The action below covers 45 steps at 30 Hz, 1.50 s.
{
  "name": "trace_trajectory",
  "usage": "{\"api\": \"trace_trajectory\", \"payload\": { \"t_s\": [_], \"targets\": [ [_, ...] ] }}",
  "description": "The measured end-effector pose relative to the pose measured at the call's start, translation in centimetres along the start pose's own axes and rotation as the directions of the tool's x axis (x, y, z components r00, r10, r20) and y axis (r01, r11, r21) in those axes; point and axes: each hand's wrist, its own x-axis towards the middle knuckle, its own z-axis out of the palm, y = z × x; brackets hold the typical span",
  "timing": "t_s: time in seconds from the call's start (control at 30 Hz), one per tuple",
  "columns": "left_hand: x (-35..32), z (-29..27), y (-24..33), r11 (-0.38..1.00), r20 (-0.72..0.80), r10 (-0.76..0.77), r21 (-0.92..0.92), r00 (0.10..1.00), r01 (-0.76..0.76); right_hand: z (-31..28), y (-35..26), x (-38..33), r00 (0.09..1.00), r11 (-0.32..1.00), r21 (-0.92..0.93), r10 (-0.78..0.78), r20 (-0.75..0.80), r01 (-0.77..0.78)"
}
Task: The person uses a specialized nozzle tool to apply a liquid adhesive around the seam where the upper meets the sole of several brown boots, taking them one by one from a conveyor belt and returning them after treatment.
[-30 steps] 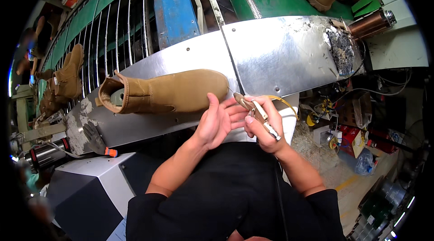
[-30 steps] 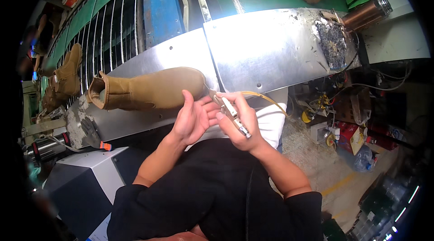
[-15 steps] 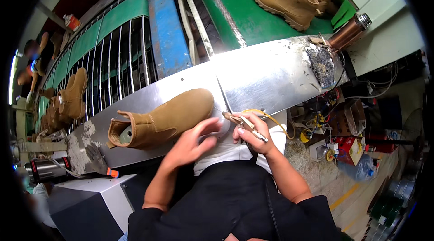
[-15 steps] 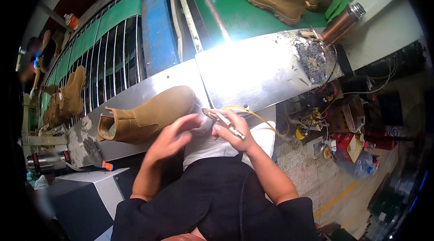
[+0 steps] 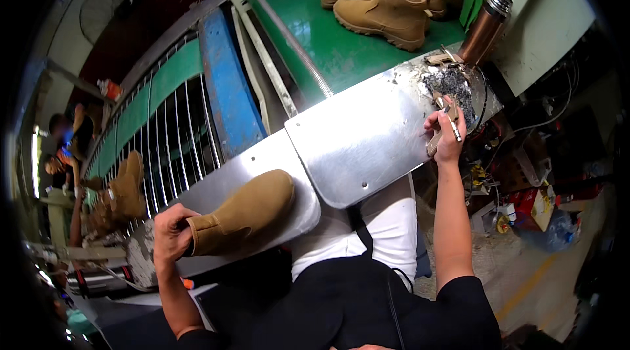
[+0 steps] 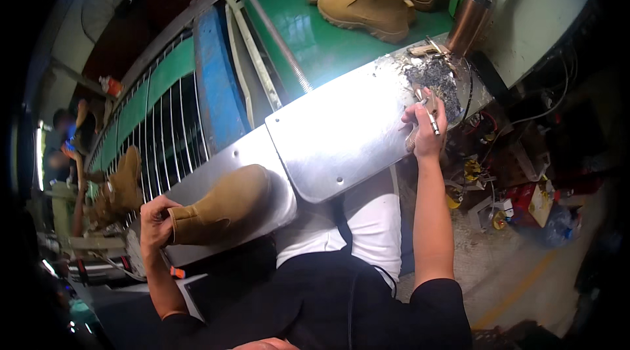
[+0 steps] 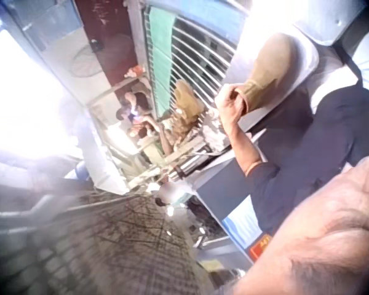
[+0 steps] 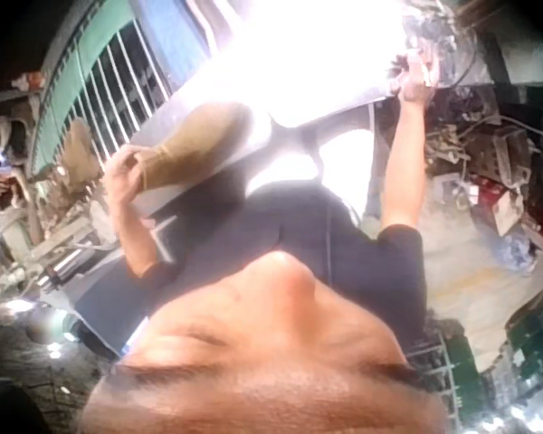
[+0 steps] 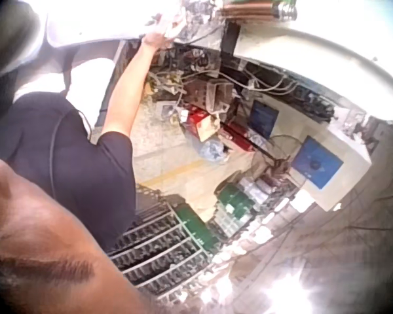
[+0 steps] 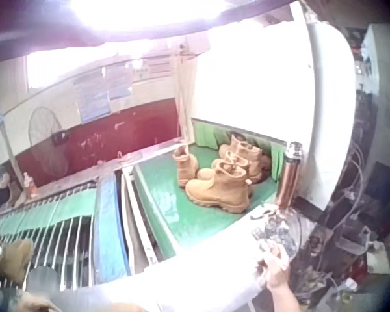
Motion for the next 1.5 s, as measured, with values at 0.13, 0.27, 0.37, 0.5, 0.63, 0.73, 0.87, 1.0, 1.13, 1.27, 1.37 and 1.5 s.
{"api": "trace_trajectory", "payload": {
  "t_s": [0.13,0.27,0.37,0.5,0.63,0.73,0.87,1.0,1.13,1.27,1.37,1.5],
  "targets": [
    [0.3,0.9,-1.2,0.979,-0.162,-0.153,-0.161,0.975,0.127,0.1,-0.3,-0.6,0.998,0.997,0.074,0.021,-0.062,-0.017],
    [6.2,4.1,0.2,0.891,-0.277,-0.273,-0.433,0.921,0.133,-0.3,0.0,-0.5,0.999,0.996,0.086,-0.028,-0.022,0.029],
    [15.9,7.8,5.6,0.739,-0.221,-0.381,-0.657,0.898,0.152,-0.6,0.1,-0.5,1.0,0.994,0.111,-0.008,-0.019,0.01],
    [31.8,13.3,9.4,0.316,-0.189,-0.396,-0.947,0.898,-0.06,-0.6,-0.1,-0.1,0.999,0.996,0.087,-0.019,-0.028,0.022],
    [40.6,18.4,13.5,0.272,-0.262,-0.256,-0.943,0.93,-0.191,-0.4,-0.4,0.1,0.999,0.996,0.093,0.002,-0.038,0.002],
    [39.7,20.2,15.7,0.526,-0.244,0.128,-0.805,0.961,-0.275,-0.4,-0.6,0.1,0.999,0.998,0.063,0.012,-0.043,-0.009],
    [31.8,21.3,11.0,0.791,-0.138,0.301,-0.516,0.944,-0.328,-0.1,-0.7,0.0,0.999,0.997,0.082,0.014,-0.046,-0.01],
    [19.5,20.4,-0.2,0.969,-0.108,0.199,-0.129,0.974,-0.212,0.4,0.1,-0.2,0.996,0.995,0.088,0.052,-0.068,-0.046],
    [9.5,15.6,-6.6,0.975,-0.165,0.198,-0.071,0.966,-0.212,0.7,0.0,-0.7,0.997,0.997,0.068,0.044,-0.069,-0.04],
    [3.6,11.8,-13.5,0.994,-0.296,0.095,-0.029,0.95,-0.109,-0.9,0.7,-0.4,0.999,0.999,0.029,-0.035,-0.005,0.035],
    [2.1,8.3,-19.0,0.973,-0.535,-0.216,-0.183,0.817,0.138,-0.6,0.8,-0.2,1.0,0.998,-0.056,-0.027,-0.001,0.027],
    [3.4,-2.2,-27.6,0.971,-0.87,-0.152,-0.043,0.469,0.235,-1.2,1.6,0.2,0.999,0.998,-0.048,-0.031,0.008,0.031]
  ]
}}
